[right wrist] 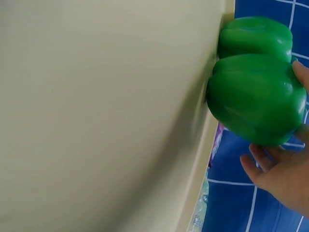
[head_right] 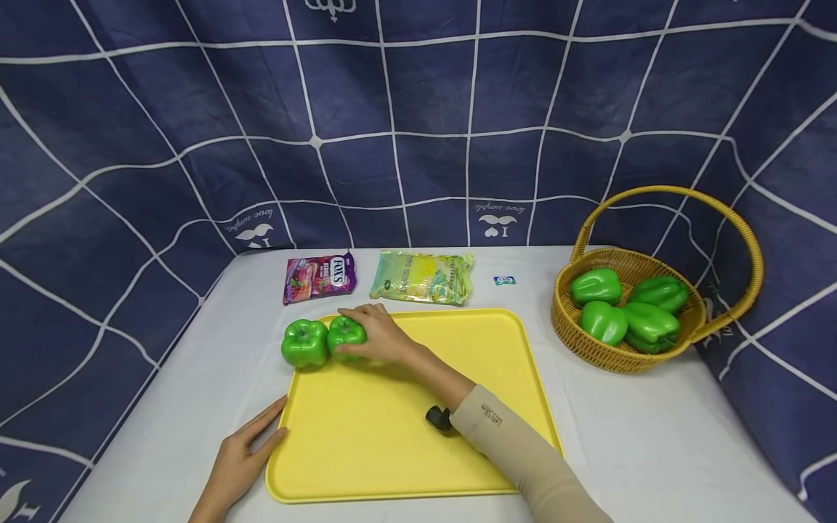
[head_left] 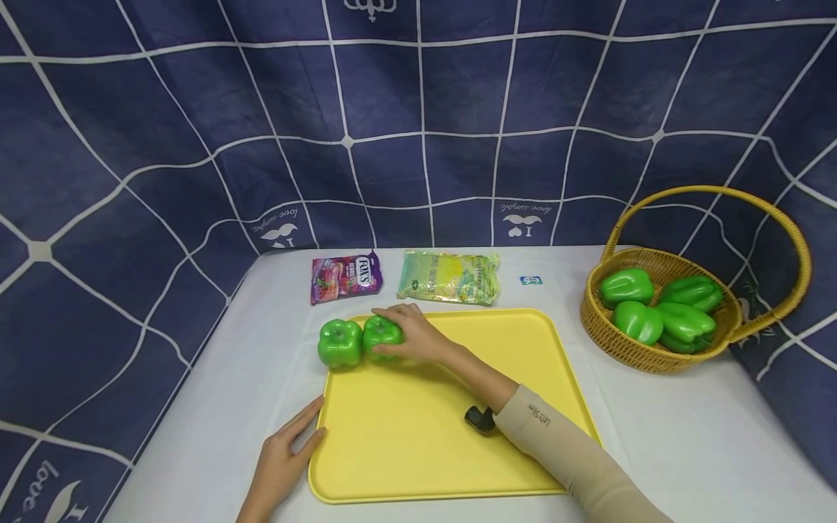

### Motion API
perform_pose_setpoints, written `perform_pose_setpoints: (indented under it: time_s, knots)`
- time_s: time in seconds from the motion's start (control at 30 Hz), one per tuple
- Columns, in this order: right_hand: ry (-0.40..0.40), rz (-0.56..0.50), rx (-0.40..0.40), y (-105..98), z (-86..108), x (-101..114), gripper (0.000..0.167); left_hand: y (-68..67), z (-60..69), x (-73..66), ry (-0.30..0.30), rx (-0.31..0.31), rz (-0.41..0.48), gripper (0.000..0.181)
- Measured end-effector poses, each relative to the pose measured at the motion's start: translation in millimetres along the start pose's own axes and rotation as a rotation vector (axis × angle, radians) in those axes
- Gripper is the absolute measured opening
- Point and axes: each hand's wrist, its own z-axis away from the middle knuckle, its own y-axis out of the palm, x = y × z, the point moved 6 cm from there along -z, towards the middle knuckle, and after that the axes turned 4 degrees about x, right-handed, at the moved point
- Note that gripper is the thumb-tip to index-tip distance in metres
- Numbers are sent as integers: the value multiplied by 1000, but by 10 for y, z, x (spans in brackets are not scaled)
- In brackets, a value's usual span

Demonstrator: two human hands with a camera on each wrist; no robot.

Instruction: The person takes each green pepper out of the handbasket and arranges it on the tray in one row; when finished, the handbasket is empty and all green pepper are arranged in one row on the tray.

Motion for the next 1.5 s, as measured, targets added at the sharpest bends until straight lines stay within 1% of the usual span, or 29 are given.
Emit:
perform_pose_setpoints:
  time_s: [0.1, 0.2, 0.33, 0.4, 0.5, 0.63, 0.7, 0.83, 0.97, 1.07, 1.17, 1.27, 1.33, 1.43, 1.5]
  knots:
    - [1, 7, -3, 4, 4, -13, 73, 1, -1, -3, -12, 9, -4, 47]
    - [-16, 26, -20, -10, 12, -15, 76, 6, -2, 2, -24, 16, -16, 47]
    - [-21, 25, -45, -100, 80, -5, 78, 12, -7, 4, -38, 20, -22, 48]
    - [-23, -2, -60, -184, 142, 0, 77, 13, -8, 1, -38, 20, -20, 48]
    - [-42, -45, -103, -350, 255, -9, 73, 15, -9, 0, -35, 16, -24, 48]
    - [-60, -72, -192, -638, 462, -82, 64, 15, -9, -8, -18, 7, -22, 47]
    - [-46, -67, -241, -800, 597, -158, 61, 17, -8, -12, -12, 7, -18, 46]
    - [24, -31, -343, -1134, 923, -384, 58, 21, -6, -15, -14, 10, -15, 46]
    - [118, -5, -458, -1466, 1325, -659, 57, 20, -15, -21, -10, 10, -17, 46]
    - [209, 5, -553, -1683, 1656, -872, 56, 16, -20, -23, -12, 11, -21, 47]
    - [312, 1, -641, -1862, 1977, -1067, 55, 10, -20, -14, -27, 13, -27, 47]
    - [415, 14, -731, -2005, 2278, -1207, 57, 4, -18, -7, -43, 14, -34, 47]
    - [481, 31, -777, -2066, 2456, -1271, 58, 3, -18, -7, -44, 16, -32, 47]
    - [576, 65, -807, -2091, 2661, -1362, 61, 1, -20, -12, -38, 16, -36, 47]
    - [615, 73, -814, -2085, 2751, -1422, 63, -4, -22, -14, -36, 13, -38, 47]
